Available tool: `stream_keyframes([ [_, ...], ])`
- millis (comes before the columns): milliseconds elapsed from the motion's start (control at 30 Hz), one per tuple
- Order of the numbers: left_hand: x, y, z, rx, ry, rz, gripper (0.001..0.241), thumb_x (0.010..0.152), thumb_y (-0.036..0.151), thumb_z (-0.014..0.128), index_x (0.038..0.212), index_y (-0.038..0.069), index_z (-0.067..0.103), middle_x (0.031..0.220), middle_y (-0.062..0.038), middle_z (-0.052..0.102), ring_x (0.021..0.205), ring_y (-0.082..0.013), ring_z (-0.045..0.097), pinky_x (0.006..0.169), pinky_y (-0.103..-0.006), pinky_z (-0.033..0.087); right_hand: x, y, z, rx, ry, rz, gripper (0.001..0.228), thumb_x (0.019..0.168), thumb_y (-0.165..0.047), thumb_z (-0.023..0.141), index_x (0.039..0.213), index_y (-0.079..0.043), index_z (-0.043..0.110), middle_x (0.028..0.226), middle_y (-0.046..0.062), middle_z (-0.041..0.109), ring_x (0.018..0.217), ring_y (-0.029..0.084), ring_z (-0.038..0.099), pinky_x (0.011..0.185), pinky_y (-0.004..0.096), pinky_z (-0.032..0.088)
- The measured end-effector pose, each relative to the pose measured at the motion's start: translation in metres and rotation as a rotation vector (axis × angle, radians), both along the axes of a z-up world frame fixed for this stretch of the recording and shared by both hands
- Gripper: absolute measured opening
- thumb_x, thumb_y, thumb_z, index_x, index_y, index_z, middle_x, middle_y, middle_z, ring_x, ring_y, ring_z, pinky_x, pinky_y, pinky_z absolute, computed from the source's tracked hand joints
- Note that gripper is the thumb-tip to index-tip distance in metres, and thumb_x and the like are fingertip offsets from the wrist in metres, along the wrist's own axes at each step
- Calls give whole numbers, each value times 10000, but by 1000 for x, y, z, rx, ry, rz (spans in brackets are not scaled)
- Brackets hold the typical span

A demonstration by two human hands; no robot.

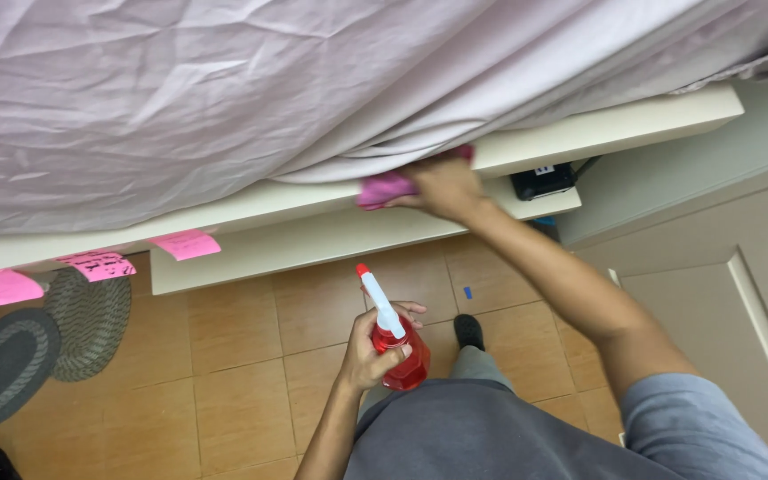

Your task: Organizing objects, replacing remote batteries, and wiping a bed frame with a cleaning spray and cloth.

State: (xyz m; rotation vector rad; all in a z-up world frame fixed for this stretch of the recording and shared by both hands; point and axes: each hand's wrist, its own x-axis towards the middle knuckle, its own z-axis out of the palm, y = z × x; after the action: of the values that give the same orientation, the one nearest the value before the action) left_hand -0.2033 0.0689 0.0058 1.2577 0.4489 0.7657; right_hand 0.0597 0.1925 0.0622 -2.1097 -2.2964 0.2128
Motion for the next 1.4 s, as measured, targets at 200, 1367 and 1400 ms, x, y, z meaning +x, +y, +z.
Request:
stream_keyframes([
  [200,61,-7,-4,-52,36,-51,516,758,361,787,1090,-1,629,1261,-213,674,1088,-282,696,988,-446,582,212,-61,-17,508,-201,171,860,750,-805,623,1322,-170,714,1187,122,724,1081,319,697,933,446,566],
  [1367,-20,-28,-8,-33,8,176,455,755,294,775,1085,10,642,1288,-201,681,1062,-242,689,970,-416,566,52,-21,-9,513,-108,225,819,810,-592,772,1391,-40,602,1270,218,660,1161,392,643,1023,494,504],
  [1400,-39,-26,-6,-35,16,176,455,755,294,775,1085,10,642,1288,-201,681,1062,-242,689,970,-416,566,21,-10,-9,511,-100,224,819,810,-592,772,1391,-40,602,1270,218,660,1161,392,643,1023,494,504],
])
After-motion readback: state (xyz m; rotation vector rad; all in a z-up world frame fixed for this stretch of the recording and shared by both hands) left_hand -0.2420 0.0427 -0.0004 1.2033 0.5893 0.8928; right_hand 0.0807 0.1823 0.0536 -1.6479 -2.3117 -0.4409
